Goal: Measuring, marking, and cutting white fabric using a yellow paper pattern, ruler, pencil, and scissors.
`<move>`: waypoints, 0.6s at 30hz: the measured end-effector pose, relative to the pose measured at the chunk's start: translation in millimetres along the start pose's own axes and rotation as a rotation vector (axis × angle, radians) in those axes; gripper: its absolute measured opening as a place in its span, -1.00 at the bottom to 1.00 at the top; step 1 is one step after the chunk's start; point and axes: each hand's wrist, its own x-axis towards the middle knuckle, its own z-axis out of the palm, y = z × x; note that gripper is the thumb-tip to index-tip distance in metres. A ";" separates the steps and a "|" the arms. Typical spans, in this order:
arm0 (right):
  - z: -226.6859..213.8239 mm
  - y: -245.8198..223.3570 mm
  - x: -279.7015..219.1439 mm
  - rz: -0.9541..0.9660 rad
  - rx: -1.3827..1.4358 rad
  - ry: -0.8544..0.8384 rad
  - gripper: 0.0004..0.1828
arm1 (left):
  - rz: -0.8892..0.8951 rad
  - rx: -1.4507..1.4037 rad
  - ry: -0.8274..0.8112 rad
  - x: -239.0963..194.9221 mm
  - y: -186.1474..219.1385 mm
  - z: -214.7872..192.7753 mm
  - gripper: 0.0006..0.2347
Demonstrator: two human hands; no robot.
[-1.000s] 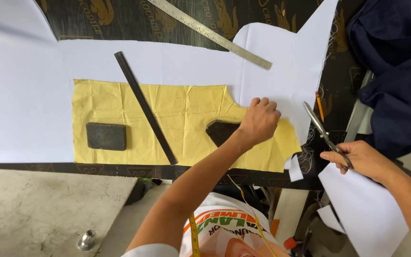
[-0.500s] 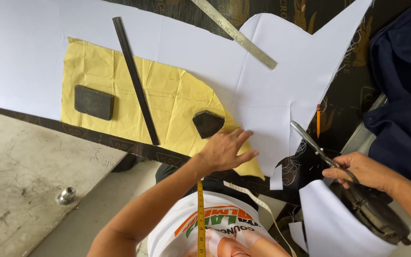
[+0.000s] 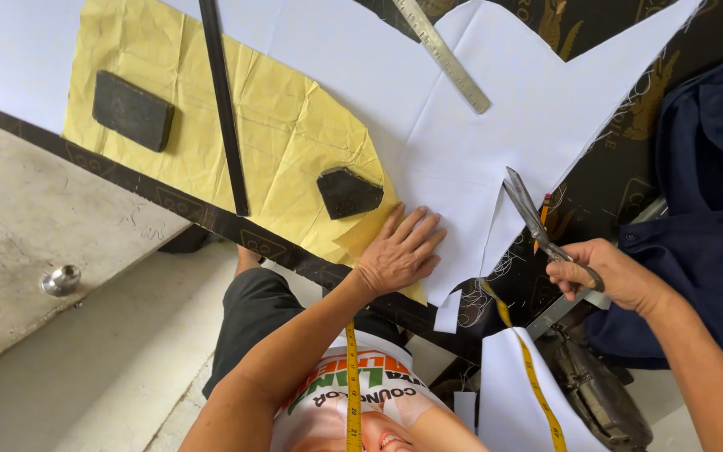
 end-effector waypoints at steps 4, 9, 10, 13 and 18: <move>-22.6 -23.7 8.4 0.001 -0.205 -0.044 -0.61 | -0.003 0.039 -0.023 -4.5 0.5 6.4 -0.56; -28.0 -56.0 11.3 0.088 -0.389 -0.052 -0.50 | 0.012 0.084 -0.083 -5.1 -0.7 4.4 -0.53; -30.7 -62.7 10.1 0.090 -0.396 -0.054 -0.50 | 0.005 0.084 -0.080 -3.9 -1.6 2.7 -0.53; -37.0 -79.9 9.8 0.116 -0.514 -0.002 -0.47 | 0.046 0.116 -0.100 -3.2 -2.9 -0.5 -0.48; -14.9 -84.8 -1.8 0.209 -0.476 0.078 -0.64 | 0.059 0.136 -0.109 -2.3 -3.0 -0.7 -0.46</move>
